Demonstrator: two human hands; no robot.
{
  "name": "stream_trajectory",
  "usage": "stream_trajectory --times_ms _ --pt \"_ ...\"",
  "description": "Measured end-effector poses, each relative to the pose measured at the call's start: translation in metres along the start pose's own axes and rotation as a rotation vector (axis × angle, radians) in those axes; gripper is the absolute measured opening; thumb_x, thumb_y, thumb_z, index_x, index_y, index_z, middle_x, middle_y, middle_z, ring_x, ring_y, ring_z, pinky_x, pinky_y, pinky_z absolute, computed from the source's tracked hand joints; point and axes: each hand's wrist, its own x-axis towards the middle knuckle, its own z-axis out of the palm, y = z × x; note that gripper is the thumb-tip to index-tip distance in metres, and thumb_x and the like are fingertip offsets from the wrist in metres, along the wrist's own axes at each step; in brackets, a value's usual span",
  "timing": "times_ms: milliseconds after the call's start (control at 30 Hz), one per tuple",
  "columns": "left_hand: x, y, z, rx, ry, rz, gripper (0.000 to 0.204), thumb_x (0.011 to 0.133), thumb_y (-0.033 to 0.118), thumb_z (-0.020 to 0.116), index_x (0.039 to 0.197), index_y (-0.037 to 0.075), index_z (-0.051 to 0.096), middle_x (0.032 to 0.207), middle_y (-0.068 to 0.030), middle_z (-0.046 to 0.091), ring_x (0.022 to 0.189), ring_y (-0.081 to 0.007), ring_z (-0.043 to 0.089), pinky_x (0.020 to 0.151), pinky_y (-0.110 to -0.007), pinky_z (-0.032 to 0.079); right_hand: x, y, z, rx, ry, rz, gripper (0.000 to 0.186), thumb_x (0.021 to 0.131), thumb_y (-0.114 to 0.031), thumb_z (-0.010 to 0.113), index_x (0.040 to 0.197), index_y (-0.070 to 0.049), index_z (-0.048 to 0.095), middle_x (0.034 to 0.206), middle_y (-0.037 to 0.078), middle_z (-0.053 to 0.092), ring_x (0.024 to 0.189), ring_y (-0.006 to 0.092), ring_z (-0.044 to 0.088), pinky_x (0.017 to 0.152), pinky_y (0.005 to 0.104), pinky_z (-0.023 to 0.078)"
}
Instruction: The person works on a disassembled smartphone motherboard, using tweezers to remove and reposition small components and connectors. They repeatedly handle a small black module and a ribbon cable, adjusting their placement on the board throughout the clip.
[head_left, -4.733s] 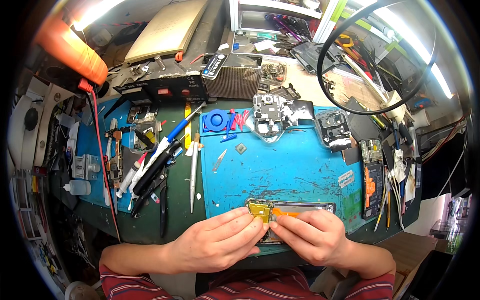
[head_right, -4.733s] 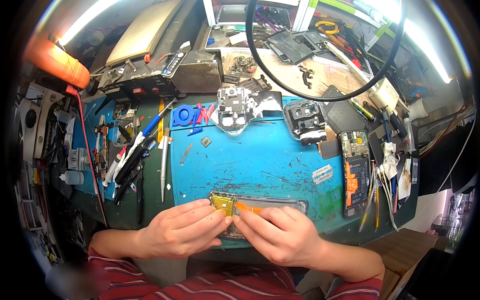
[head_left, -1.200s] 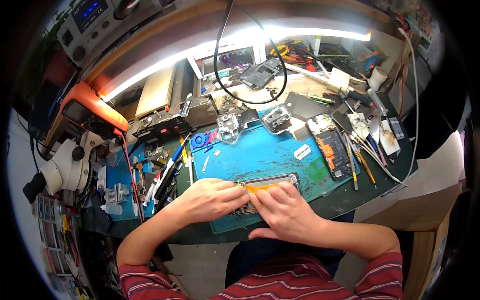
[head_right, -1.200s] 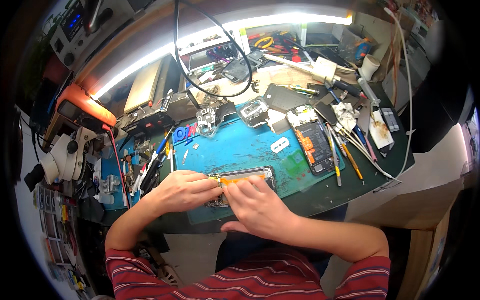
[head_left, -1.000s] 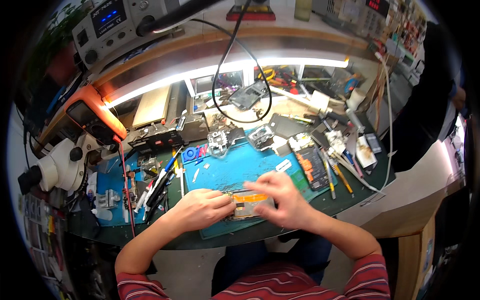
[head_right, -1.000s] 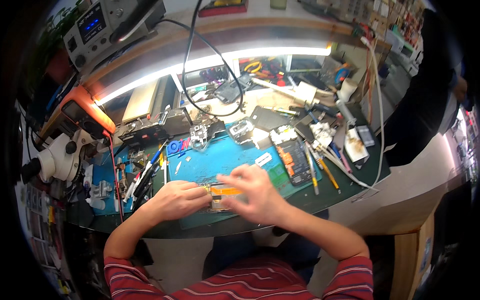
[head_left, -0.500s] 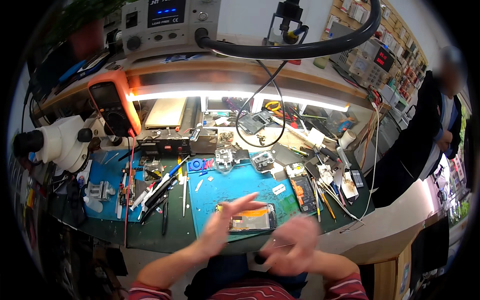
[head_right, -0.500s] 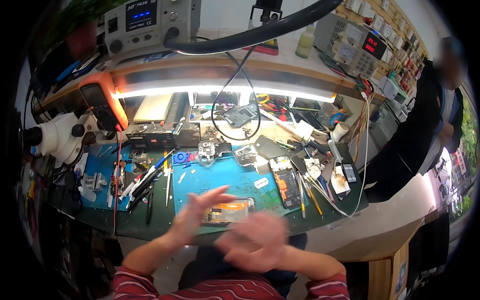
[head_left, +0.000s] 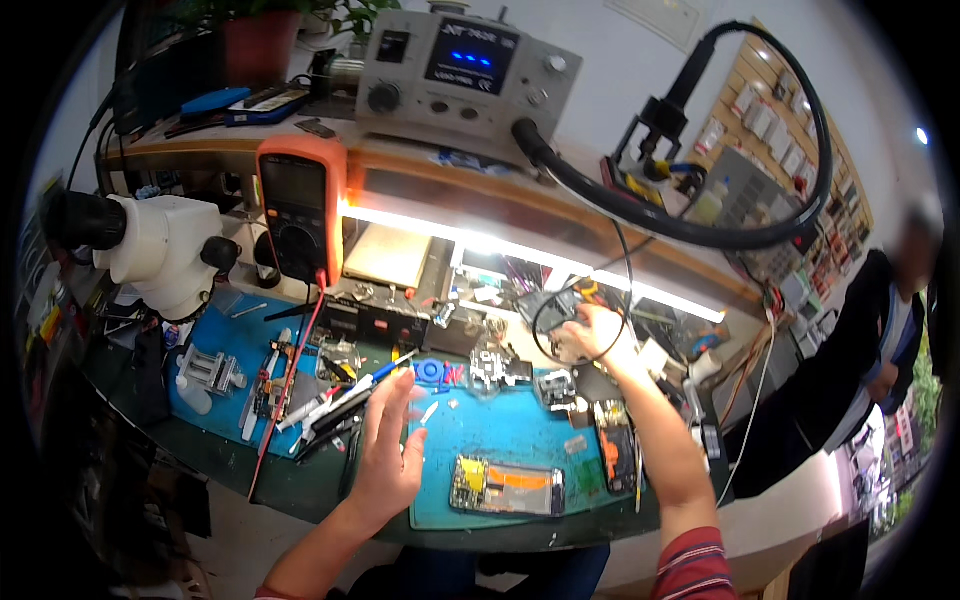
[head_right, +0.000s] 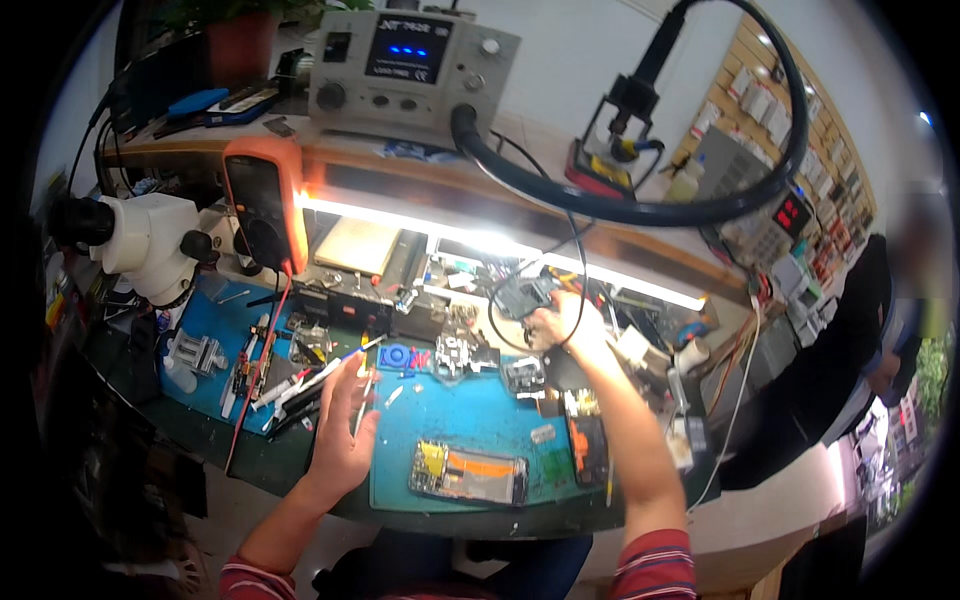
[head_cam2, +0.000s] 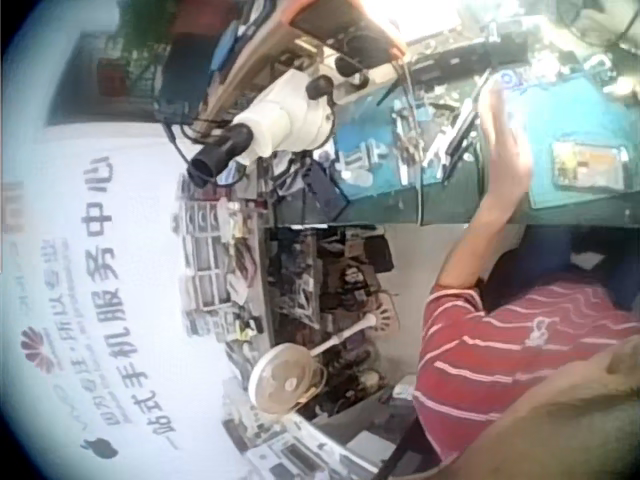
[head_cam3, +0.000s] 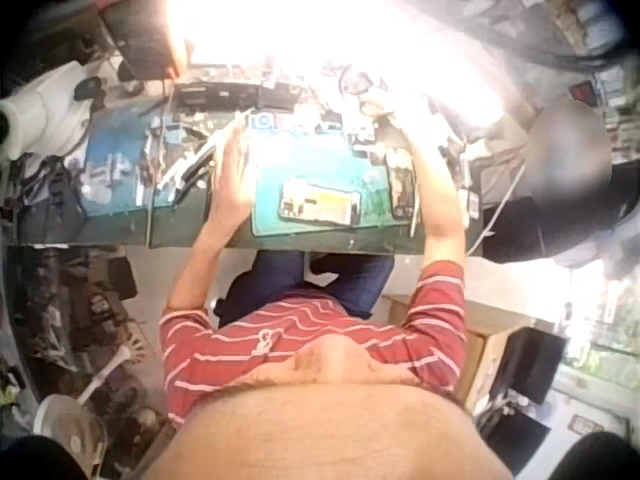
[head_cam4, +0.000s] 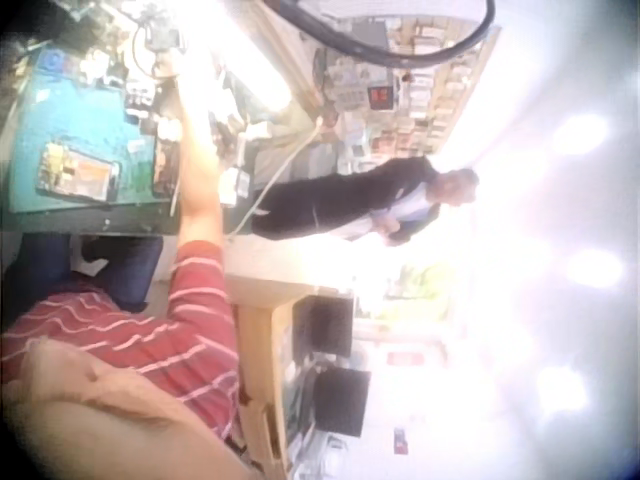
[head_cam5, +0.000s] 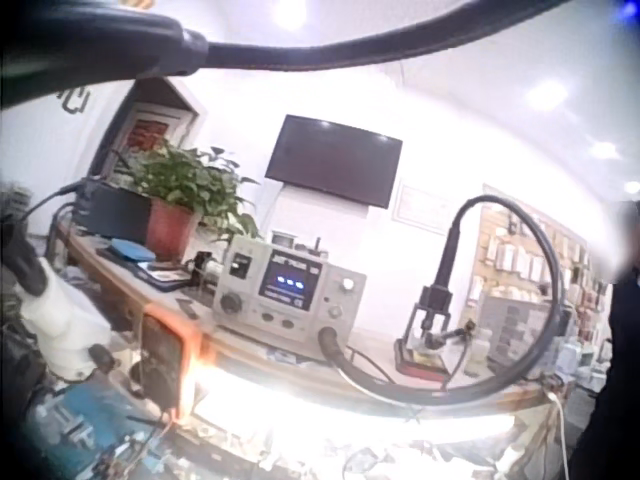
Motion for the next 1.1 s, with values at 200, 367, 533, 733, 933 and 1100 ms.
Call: stream_trajectory --times_ms 200,367,533,733,933,1100 --pt "-0.009 0.001 -0.015 0.465 0.113 0.126 0.084 0.092 -0.002 0.069 0.166 -0.003 0.031 0.163 -0.0271 0.039 0.15 -0.0449 0.04 0.126 -0.056 0.031 0.063 -0.03 0.043 -0.224 -0.339 0.153 0.095 0.075 -0.067 0.088 0.141 -0.002 0.069 0.135 0.025 0.073 0.128 0.0379 0.07 0.109 0.0451 0.054" --pt "-0.009 0.0 -0.009 0.506 0.109 0.189 0.089 0.09 -0.002 0.068 0.167 -0.005 0.025 0.16 -0.0311 0.039 0.146 -0.0464 0.041 0.124 -0.058 0.031 0.084 -0.002 0.04 -0.112 -0.422 0.192 0.112 0.064 -0.072 0.094 0.142 0.004 0.067 0.136 0.028 0.072 0.131 0.0389 0.069 0.113 0.0438 0.052" --pt "-0.01 -0.001 -0.012 0.54 0.131 0.196 0.09 0.089 -0.001 0.068 0.167 -0.006 0.023 0.159 -0.0324 0.038 0.144 -0.0469 0.042 0.123 -0.057 0.033 0.086 -0.037 0.012 -0.028 -0.589 0.177 0.113 0.06 -0.074 0.095 0.135 0.008 0.071 0.137 0.029 0.071 0.129 0.0399 0.07 0.109 0.0455 0.054" --pt "-0.008 -0.001 -0.008 0.564 0.131 0.198 0.09 0.089 -0.001 0.069 0.166 -0.007 0.023 0.159 -0.0324 0.038 0.144 -0.0478 0.043 0.123 -0.059 0.033 0.085 -0.003 0.026 0.222 -0.562 0.334 0.051 0.079 -0.049 0.095 0.101 -0.005 0.081 0.1 0.006 0.078 0.09 0.0177 0.068 0.079 0.0352 0.054" --pt "-0.008 -0.004 -0.004 0.371 0.122 0.138 0.065 0.092 -0.002 0.07 0.153 -0.004 0.048 0.142 -0.0262 0.058 0.129 -0.0412 0.06 0.111 -0.053 0.047 0.028 0.028 -0.001 1.323 -0.329 0.536 0.032 0.105 -0.017 0.071 0.132 -0.002 0.064 0.125 0.017 0.074 0.113 0.0336 0.075 0.097 0.0579 0.062" --pt "-0.013 0.035 0.012 -0.461 -0.191 -0.483 0.033 0.11 0.008 0.062 0.142 -0.002 0.062 0.115 -0.0132 0.073 0.093 -0.0169 0.074 0.084 -0.032 0.062 -0.093 0.009 -0.049 1.791 -0.311 0.658 0.04 0.118 -0.019 0.042 0.149 0.006 0.046 0.144 0.033 0.061 0.129 0.047 0.067 0.107 0.0645 0.06"
